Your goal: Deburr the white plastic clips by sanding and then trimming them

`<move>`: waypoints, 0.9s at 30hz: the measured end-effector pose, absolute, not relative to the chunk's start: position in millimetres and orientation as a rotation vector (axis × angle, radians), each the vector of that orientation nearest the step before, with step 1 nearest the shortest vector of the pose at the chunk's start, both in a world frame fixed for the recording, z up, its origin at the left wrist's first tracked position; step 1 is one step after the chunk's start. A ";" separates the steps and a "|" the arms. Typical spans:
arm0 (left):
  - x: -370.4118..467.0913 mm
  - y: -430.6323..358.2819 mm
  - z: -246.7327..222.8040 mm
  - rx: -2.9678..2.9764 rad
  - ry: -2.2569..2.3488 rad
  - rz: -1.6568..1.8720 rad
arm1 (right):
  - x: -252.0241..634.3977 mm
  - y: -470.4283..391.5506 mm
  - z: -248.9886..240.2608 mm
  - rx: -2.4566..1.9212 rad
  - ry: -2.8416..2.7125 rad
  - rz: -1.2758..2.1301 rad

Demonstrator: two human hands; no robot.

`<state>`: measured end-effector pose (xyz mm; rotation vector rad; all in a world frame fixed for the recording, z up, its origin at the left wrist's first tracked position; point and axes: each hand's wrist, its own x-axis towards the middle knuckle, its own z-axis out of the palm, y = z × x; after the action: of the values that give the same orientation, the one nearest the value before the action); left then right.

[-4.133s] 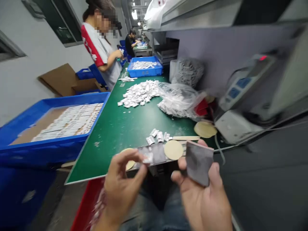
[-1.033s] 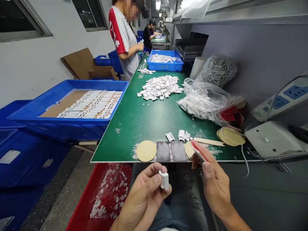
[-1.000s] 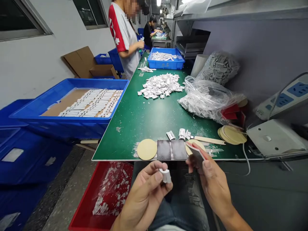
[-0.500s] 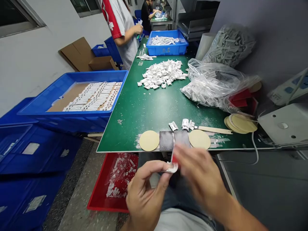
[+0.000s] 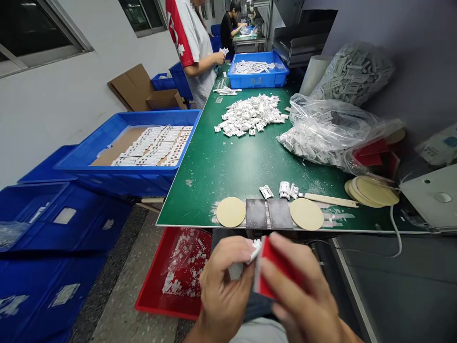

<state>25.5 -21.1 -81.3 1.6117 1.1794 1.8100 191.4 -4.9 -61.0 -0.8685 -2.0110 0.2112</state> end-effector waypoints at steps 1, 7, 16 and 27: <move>24.7 -22.3 -83.7 1.618 1.164 1.845 | 187.9 -5.3 -63.0 -0.916 -2.037 0.180; 26.1 -28.8 -86.5 1.560 1.104 1.976 | 181.9 -0.5 -63.0 -0.961 -2.032 0.074; 31.7 -31.1 -66.7 0.889 1.125 1.879 | 186.5 14.2 -59.3 -1.056 -1.988 0.141; 28.6 -30.9 -42.0 -0.156 0.747 1.145 | 192.9 8.5 -73.2 -0.770 -2.024 -0.145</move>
<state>28.6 -30.9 -42.0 -0.1560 0.7465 1.1455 192.9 8.5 -73.2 -0.7696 -2.0242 -0.1454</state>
